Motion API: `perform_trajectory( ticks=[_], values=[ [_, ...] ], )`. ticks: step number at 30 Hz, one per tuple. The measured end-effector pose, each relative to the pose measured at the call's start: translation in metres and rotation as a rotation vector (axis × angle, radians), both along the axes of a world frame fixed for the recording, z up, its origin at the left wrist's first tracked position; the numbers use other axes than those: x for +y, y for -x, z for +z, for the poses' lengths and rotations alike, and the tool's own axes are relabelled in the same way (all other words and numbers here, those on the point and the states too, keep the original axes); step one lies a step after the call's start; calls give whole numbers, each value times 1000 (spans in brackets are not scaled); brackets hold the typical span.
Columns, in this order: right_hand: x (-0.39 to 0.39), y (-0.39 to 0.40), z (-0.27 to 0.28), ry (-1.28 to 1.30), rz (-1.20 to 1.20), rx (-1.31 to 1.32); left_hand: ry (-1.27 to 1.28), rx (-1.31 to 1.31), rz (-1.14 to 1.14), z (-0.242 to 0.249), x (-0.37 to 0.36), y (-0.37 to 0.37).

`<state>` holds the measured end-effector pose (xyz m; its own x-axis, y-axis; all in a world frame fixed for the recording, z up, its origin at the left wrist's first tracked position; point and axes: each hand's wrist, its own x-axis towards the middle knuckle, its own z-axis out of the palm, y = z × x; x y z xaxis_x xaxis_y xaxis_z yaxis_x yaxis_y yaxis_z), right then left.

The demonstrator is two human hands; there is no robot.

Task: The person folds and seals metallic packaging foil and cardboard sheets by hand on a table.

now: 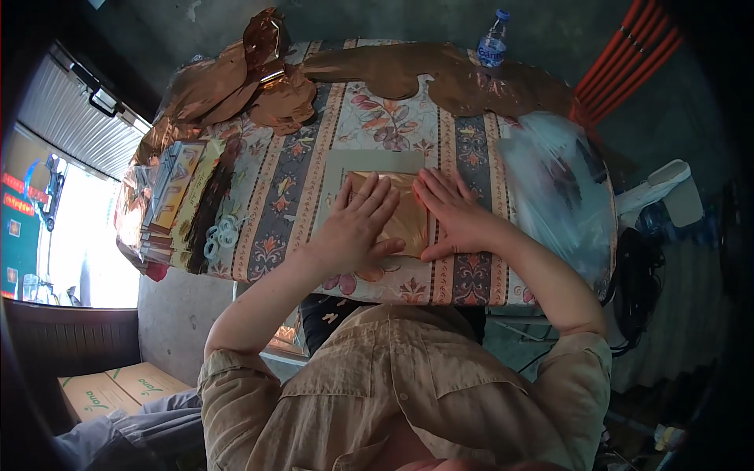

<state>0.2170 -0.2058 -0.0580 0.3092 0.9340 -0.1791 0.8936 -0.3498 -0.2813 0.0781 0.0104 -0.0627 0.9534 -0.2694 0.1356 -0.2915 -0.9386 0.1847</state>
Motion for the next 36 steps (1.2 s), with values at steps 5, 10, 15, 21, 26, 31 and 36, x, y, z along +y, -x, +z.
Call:
perform_trajectory(
  ticks=[5,10,15,21,26,31,36],
  values=[
    [5,1,3,7,6,20,-20,32,10,2,-2,-2],
    [14,2,5,36,20,15,-40,19,0,0,-1,-4],
    [19,6,7,59,16,17,-57,16,4,-1,-1,-3],
    [26,6,6,105,24,16,-40,18,-2,-1,1,-3],
    [22,6,6,68,3,32,53,33,-2,13,6,-6],
    [19,9,9,25,-37,94,154,217,83,32,25,-26],
    [21,8,12,44,-80,87,25,39,84,14,42,-41]
  ],
)
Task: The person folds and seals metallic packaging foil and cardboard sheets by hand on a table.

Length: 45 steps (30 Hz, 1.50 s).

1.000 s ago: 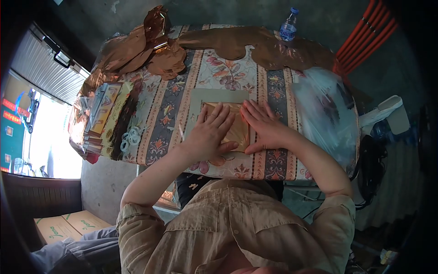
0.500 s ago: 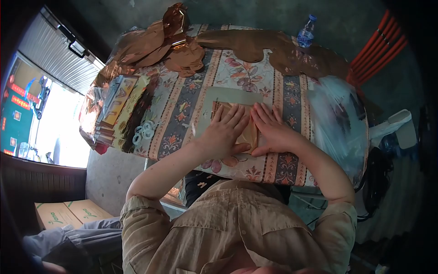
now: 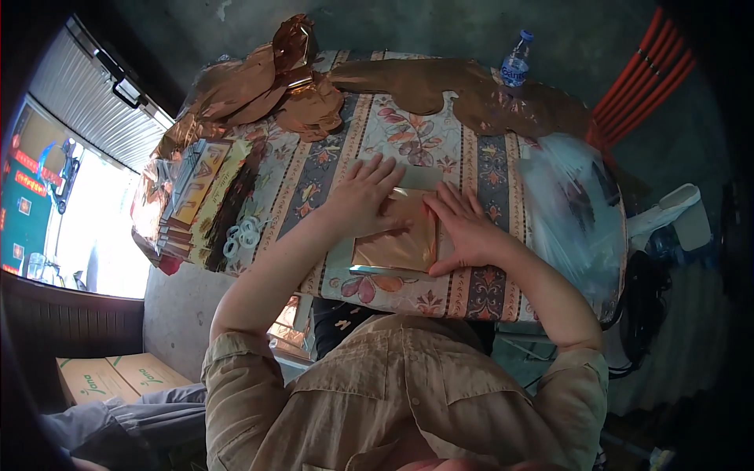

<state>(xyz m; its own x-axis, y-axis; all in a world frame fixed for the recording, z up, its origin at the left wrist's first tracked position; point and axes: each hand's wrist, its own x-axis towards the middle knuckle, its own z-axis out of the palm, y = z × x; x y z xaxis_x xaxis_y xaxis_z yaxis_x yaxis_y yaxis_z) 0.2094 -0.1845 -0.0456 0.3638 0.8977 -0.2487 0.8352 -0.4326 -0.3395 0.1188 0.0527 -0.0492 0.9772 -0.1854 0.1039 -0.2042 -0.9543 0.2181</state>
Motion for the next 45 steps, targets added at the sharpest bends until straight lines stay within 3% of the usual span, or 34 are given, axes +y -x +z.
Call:
perform_trajectory(
  ticks=[14,20,22,28,33,35,41,45],
  values=[
    [14,-1,-7,-6,76,-45,-88,118,0,-12,-2,-6],
    [10,0,-9,9,36,-34,-170,-90,-30,-3,-9,3],
    [11,7,-4,34,-19,-6,-109,-88,70,10,-23,19],
    [2,18,-3,31,-107,-73,16,-137,47,-14,-70,53],
    [-29,26,8,36,-149,-52,107,-99,-91,-10,-63,51],
    [-47,20,6,-215,-127,17,118,-29,-263,-1,-53,46],
    [-60,22,-1,-445,-122,-143,125,52,-346,15,-39,38],
    [-58,24,-3,-444,-119,-170,294,100,-211,5,-53,41]
  ],
)
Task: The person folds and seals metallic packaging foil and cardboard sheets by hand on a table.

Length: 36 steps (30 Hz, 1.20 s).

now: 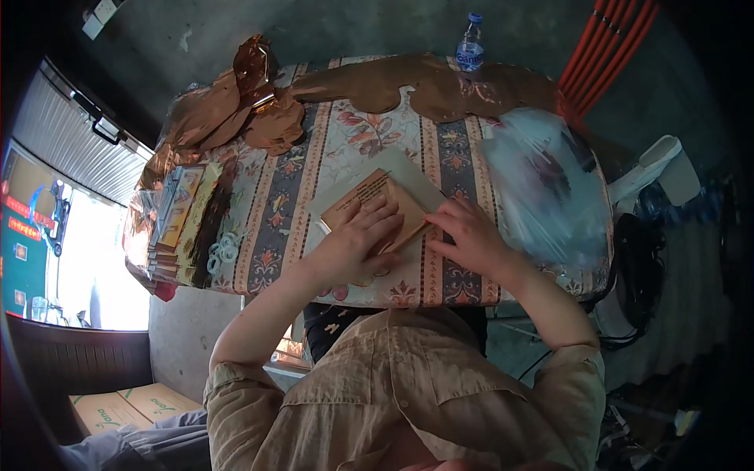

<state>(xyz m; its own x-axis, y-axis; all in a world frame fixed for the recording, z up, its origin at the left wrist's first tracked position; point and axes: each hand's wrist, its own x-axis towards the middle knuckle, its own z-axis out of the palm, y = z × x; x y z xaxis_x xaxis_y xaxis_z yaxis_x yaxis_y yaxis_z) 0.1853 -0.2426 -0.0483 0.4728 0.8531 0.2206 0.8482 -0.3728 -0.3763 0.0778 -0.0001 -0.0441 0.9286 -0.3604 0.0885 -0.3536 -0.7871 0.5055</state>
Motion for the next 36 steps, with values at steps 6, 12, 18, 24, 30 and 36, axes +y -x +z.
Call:
perform_trajectory(
  ticks=[6,12,18,24,30,36],
  values=[
    [18,0,0,-36,74,-221,-45,-108,-30,-4,3,-4],
    [24,-1,-5,13,161,-312,-59,-178,-63,-6,5,-1],
    [25,3,-8,52,169,-470,-12,-201,41,-15,6,7],
    [26,3,-11,50,215,-674,-11,-200,11,-8,3,9],
    [26,3,-11,126,226,-676,-6,-235,-58,-12,4,9],
    [27,-5,-2,-11,242,-487,233,-89,107,3,2,6]
  ],
)
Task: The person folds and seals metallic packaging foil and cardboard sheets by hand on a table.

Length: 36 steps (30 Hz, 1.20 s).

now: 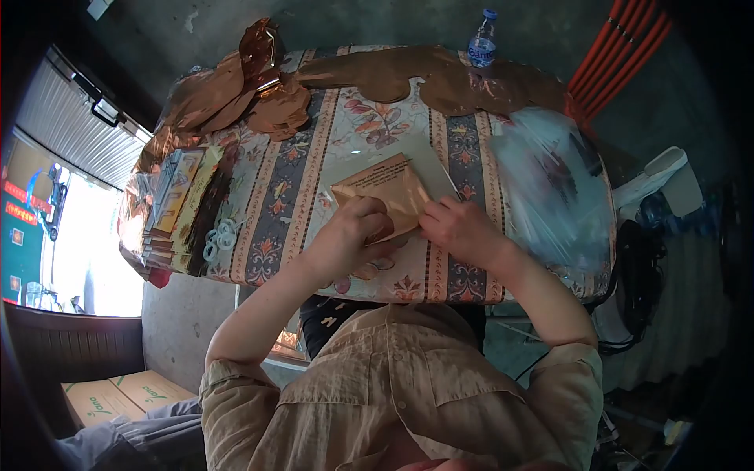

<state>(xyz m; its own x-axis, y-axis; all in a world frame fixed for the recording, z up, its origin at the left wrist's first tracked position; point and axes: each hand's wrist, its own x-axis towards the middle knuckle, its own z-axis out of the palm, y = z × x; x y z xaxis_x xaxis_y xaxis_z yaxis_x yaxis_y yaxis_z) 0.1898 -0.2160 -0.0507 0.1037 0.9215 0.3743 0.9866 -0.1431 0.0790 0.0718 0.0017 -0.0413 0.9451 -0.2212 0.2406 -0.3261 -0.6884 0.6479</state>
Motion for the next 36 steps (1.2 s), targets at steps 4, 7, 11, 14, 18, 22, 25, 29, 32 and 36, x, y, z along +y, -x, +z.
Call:
perform_trajectory(
  ticks=[4,7,11,14,18,22,25,29,32,36],
  values=[
    [1,0,-3,89,-36,-76,-175,-80,-58,4,2,-5],
    [4,5,1,71,-41,-45,-283,-116,-79,0,1,-4],
    [9,6,-5,60,-54,-42,-399,-145,-83,-6,1,-1],
    [9,5,-3,115,-23,-119,-357,-151,-53,-2,-3,4],
    [9,3,-3,93,8,-102,-428,-282,-106,0,-6,14],
    [9,3,-5,73,5,-104,-426,-290,-51,-16,-10,22],
    [9,9,-4,40,-48,-74,-352,-214,-23,-7,-16,28],
    [12,21,7,-59,-143,41,-253,-141,-30,-6,-16,30],
    [11,25,-8,-12,-100,31,-193,-140,-52,-10,-12,29],
    [19,33,-7,25,-137,-13,-204,-111,-64,-11,-8,28]
  ],
)
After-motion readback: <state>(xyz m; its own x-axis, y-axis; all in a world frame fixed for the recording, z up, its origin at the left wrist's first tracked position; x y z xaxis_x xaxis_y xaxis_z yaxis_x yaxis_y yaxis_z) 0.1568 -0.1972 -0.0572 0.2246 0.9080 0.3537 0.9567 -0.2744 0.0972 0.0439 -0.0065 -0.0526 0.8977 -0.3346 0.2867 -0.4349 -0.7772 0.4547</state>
